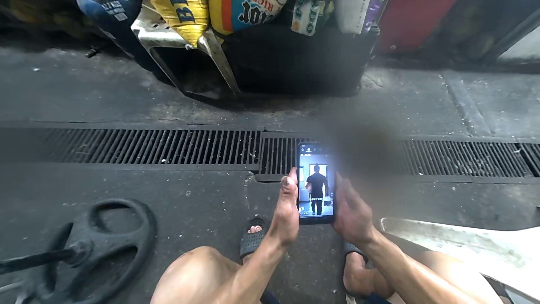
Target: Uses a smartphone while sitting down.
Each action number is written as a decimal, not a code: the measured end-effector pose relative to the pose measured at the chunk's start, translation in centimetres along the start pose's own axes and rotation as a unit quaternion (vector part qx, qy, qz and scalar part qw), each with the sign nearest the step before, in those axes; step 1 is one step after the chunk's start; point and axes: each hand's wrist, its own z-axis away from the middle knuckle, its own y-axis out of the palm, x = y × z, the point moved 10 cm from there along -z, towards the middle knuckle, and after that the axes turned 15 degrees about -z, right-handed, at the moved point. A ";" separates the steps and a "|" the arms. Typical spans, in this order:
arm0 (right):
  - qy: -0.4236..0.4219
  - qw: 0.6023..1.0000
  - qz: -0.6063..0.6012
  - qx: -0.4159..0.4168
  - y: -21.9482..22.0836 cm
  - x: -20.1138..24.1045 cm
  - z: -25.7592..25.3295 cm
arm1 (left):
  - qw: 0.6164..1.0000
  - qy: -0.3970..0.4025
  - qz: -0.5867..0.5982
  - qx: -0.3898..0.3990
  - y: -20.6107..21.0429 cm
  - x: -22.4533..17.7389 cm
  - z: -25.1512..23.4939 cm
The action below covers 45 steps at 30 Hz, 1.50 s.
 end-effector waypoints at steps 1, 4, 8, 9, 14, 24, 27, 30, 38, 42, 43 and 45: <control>0.002 1.000 0.000 0.000 0.0 0.0 0.0 | 1.000 -0.002 -0.003 0.000 0.0 0.0 0.0; 0.004 1.000 -0.004 0.000 0.0 -0.1 0.0 | 1.000 -0.006 -0.007 -0.005 -0.1 0.0 0.1; 0.009 1.000 -0.004 -0.006 0.1 -0.1 0.0 | 1.000 -0.010 -0.004 -0.003 0.0 0.1 0.1; 0.009 1.000 -0.004 -0.002 0.1 -0.1 0.0 | 1.000 -0.008 -0.004 -0.002 0.0 0.1 0.1; 0.010 1.000 -0.002 0.007 0.2 -0.1 0.0 | 1.000 0.000 -0.008 -0.001 0.0 -0.2 0.1; 0.005 1.000 0.008 0.006 0.4 0.2 0.1 | 1.000 -0.006 -0.010 0.000 0.0 0.3 0.2; 0.006 1.000 0.019 0.011 0.3 0.2 0.0 | 1.000 -0.004 -0.004 -0.002 -0.1 0.3 0.1; 0.011 1.000 0.015 0.017 0.3 0.1 0.0 | 1.000 -0.014 -0.015 -0.007 -0.2 0.5 0.2; 0.014 1.000 -0.004 0.015 0.4 0.1 0.0 | 1.000 0.001 0.012 -0.002 0.0 0.2 0.1; 0.016 1.000 -0.009 0.015 0.3 0.0 0.1 | 1.000 -0.006 0.010 -0.004 0.0 0.2 0.2; 0.016 1.000 -0.012 0.016 0.3 0.0 0.1 | 1.000 -0.006 0.009 -0.004 0.0 0.2 0.2; 0.016 1.000 -0.012 0.015 0.3 0.0 0.1 | 1.000 -0.001 0.007 -0.004 0.0 0.0 0.2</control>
